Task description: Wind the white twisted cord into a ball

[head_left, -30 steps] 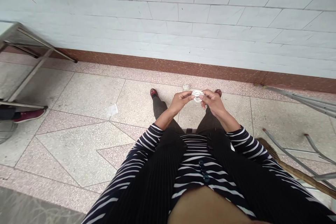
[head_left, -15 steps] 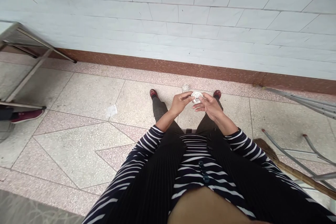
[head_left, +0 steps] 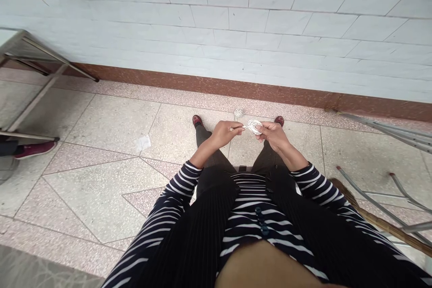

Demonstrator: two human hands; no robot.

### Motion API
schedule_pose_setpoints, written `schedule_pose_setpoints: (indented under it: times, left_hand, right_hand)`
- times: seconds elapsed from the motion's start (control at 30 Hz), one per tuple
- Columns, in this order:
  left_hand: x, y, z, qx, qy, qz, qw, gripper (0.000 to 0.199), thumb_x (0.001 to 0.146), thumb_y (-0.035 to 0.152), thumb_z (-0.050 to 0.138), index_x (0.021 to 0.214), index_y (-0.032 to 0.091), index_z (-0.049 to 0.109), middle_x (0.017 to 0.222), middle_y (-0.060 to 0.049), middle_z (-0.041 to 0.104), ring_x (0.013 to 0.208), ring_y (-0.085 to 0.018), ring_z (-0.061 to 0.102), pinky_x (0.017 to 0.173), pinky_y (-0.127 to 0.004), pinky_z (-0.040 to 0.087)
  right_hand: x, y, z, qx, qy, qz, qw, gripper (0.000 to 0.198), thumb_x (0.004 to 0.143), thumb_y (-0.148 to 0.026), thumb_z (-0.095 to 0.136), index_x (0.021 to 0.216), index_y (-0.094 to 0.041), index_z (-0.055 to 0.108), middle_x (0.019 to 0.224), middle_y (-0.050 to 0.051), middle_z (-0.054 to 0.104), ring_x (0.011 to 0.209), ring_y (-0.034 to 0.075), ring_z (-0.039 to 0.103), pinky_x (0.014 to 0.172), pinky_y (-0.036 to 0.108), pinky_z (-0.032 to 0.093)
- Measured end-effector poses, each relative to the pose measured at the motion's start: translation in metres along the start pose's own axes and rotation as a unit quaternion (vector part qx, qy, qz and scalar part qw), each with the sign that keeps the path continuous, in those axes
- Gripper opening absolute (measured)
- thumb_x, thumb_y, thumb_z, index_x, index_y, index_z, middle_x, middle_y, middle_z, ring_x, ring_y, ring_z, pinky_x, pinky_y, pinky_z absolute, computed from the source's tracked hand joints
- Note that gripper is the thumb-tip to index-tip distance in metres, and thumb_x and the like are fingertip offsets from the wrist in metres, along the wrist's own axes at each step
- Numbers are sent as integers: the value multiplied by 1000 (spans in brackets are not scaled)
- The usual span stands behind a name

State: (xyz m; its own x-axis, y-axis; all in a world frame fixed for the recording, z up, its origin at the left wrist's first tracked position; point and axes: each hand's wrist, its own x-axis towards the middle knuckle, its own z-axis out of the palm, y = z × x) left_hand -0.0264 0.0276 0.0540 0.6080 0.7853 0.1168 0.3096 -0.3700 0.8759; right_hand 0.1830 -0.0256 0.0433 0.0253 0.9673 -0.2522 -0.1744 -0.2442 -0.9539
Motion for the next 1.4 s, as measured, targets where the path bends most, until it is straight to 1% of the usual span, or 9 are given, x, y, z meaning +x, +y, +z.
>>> schedule_pose_setpoints:
  times: [0.17, 0.33, 0.53, 0.77, 0.9, 0.97, 1.1, 1.27, 1.4]
  left_hand:
    - [11, 5, -15, 130, 32, 84, 987, 25, 94, 37, 55, 92, 22, 75, 80, -6, 71, 78, -20, 60, 79, -33, 42]
    - [28, 13, -18, 84, 13, 122, 989, 18, 91, 34, 59, 89, 26, 76, 84, -4, 72, 81, -20, 60, 93, -38, 40]
    - [38, 0, -3, -57, -31, 48, 997, 29, 90, 41, 58, 84, 20, 76, 84, -5, 72, 81, -20, 63, 77, -30, 44]
    - [14, -22, 39, -115, -79, -8, 990, 36, 88, 44, 58, 72, 15, 72, 72, -3, 70, 70, -16, 63, 71, -25, 44]
    - [0, -15, 46, -22, -104, 2, 994, 38, 93, 41, 51, 69, 17, 69, 63, 0, 64, 59, -13, 56, 65, -25, 40]
    - [-2, -10, 45, 55, -95, 35, 993, 36, 94, 36, 51, 68, 18, 67, 61, 0, 62, 59, -14, 55, 68, -27, 40]
    - [0, 1, 37, 190, -72, 118, 972, 28, 92, 25, 52, 69, 20, 66, 57, -1, 58, 61, -17, 55, 87, -36, 42]
    - [9, 13, 21, 321, -87, 195, 923, 26, 89, 5, 47, 81, 18, 69, 58, 1, 57, 61, -15, 56, 106, -43, 35]
    - [18, 12, 8, 367, -84, 235, 896, 28, 89, 4, 46, 80, 18, 69, 59, 2, 55, 66, -15, 57, 115, -45, 27]
  right_hand:
    - [1, 0, 3, -32, -21, -5, 999, 40, 62, -50, 82, 81, -14, 78, 52, -1, 63, 43, 11, 55, 39, 24, 44]
    - [-8, -6, 6, -82, -41, -43, 995, 38, 67, -51, 80, 80, -15, 78, 49, -1, 62, 39, 11, 53, 39, 24, 43]
    - [-21, -12, 10, -114, -63, -103, 986, 33, 77, -50, 73, 90, -20, 78, 56, -1, 65, 44, 12, 56, 45, 26, 47]
    - [-17, -19, 8, -107, 1, -134, 985, 29, 81, -48, 69, 83, -20, 73, 57, -1, 64, 45, 13, 55, 47, 27, 45]
    - [-4, -12, 0, -210, 64, -145, 965, 24, 87, -45, 62, 83, -21, 66, 52, -4, 59, 42, 14, 52, 48, 28, 40]
    - [2, -6, -3, -311, 84, -160, 933, 20, 89, -40, 59, 84, -22, 64, 54, -2, 59, 48, 17, 55, 54, 30, 40]
    - [8, 4, 1, -468, 89, -187, 859, 14, 91, -30, 55, 97, -19, 61, 76, 7, 67, 71, 26, 62, 65, 33, 39]
    - [4, 13, 8, -473, 7, -200, 858, 10, 88, -19, 51, 88, -19, 61, 84, 9, 66, 76, 25, 59, 65, 32, 36]
    - [-3, 19, 7, -433, -4, -206, 877, 10, 85, -17, 52, 81, -19, 61, 79, 6, 63, 73, 22, 58, 66, 31, 39]
